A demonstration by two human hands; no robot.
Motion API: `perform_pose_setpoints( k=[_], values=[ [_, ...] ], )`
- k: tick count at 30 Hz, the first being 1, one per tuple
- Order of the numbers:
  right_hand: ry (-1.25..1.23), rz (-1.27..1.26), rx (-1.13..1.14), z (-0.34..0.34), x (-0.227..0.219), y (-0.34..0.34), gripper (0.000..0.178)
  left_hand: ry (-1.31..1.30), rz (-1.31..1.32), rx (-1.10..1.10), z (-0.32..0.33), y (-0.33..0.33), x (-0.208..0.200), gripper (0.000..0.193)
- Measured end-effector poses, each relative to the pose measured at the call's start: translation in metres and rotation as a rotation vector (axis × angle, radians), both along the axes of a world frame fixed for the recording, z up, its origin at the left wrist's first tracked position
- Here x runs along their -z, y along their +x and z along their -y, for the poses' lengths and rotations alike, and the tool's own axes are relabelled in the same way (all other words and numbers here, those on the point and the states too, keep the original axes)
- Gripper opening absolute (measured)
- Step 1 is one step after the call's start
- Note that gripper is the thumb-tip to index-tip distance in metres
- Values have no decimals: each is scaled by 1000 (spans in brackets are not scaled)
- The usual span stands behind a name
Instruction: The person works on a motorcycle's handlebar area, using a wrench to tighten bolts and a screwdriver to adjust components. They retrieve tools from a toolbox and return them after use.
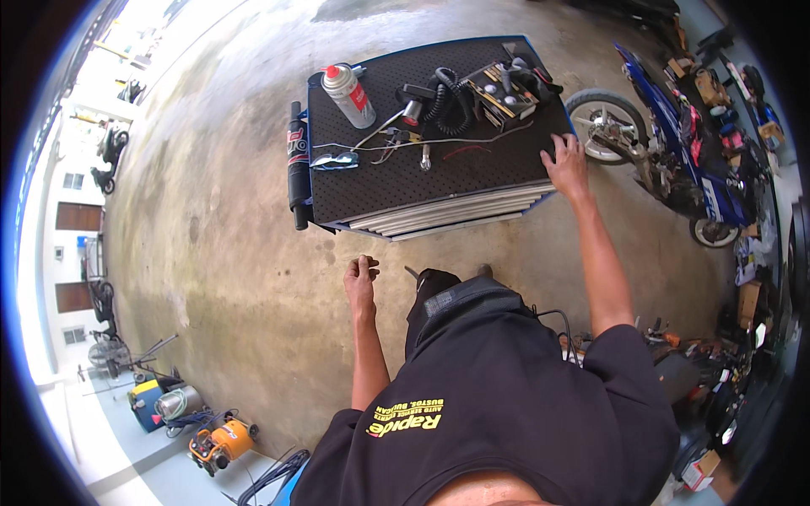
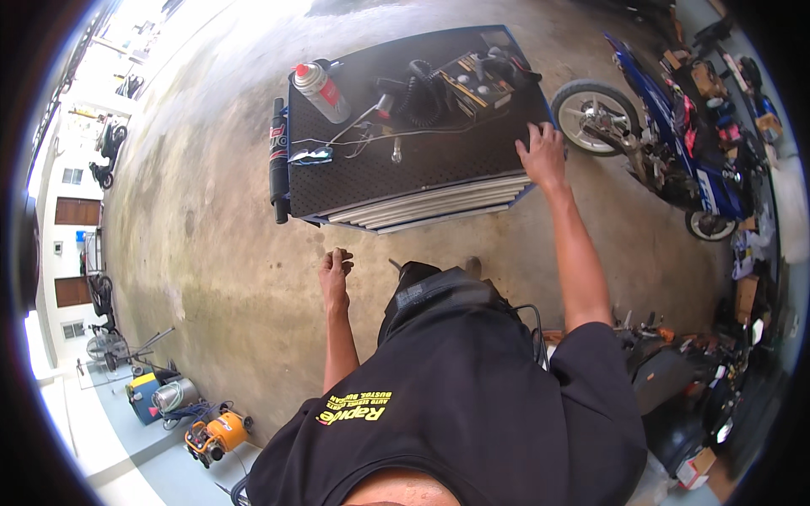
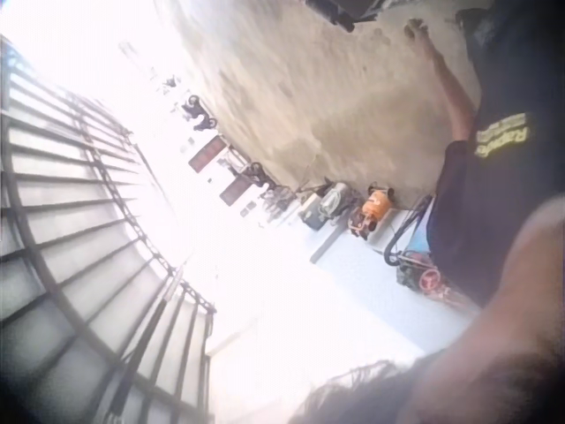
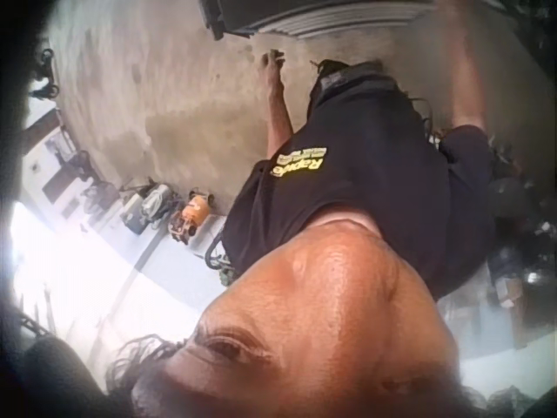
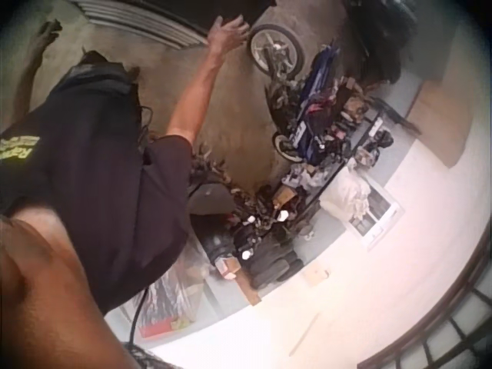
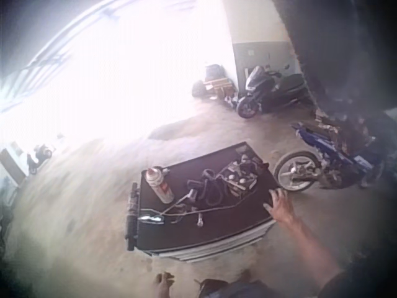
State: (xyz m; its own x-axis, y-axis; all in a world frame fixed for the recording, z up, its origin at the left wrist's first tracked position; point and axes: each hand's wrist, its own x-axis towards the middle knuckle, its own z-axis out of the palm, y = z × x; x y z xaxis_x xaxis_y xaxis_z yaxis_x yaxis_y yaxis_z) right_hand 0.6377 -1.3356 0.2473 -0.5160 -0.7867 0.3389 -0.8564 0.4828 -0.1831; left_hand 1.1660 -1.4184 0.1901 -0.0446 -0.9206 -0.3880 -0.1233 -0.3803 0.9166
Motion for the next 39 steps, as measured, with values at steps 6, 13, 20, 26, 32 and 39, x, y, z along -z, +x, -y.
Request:
perform_pose_setpoints(
  k=[6,13,20,26,32,39],
  values=[
    [-232,184,-85,29,-17,23,41,-128,-11,-15,33,-23,-50,30],
    [-204,69,-128,79,-37,33,10,-381,-5,157,118,-78,-87,23],
    [-68,-41,-236,110,-19,66,9,-603,167,594,195,-165,-131,20],
    [-322,68,-241,166,-68,96,33,-953,504,924,211,-200,-104,41],
    [53,105,-199,232,-66,104,91,-930,605,924,195,-210,-101,28],
    [328,476,-1,250,-71,126,120,-776,455,774,188,-205,-82,17]
  ],
)
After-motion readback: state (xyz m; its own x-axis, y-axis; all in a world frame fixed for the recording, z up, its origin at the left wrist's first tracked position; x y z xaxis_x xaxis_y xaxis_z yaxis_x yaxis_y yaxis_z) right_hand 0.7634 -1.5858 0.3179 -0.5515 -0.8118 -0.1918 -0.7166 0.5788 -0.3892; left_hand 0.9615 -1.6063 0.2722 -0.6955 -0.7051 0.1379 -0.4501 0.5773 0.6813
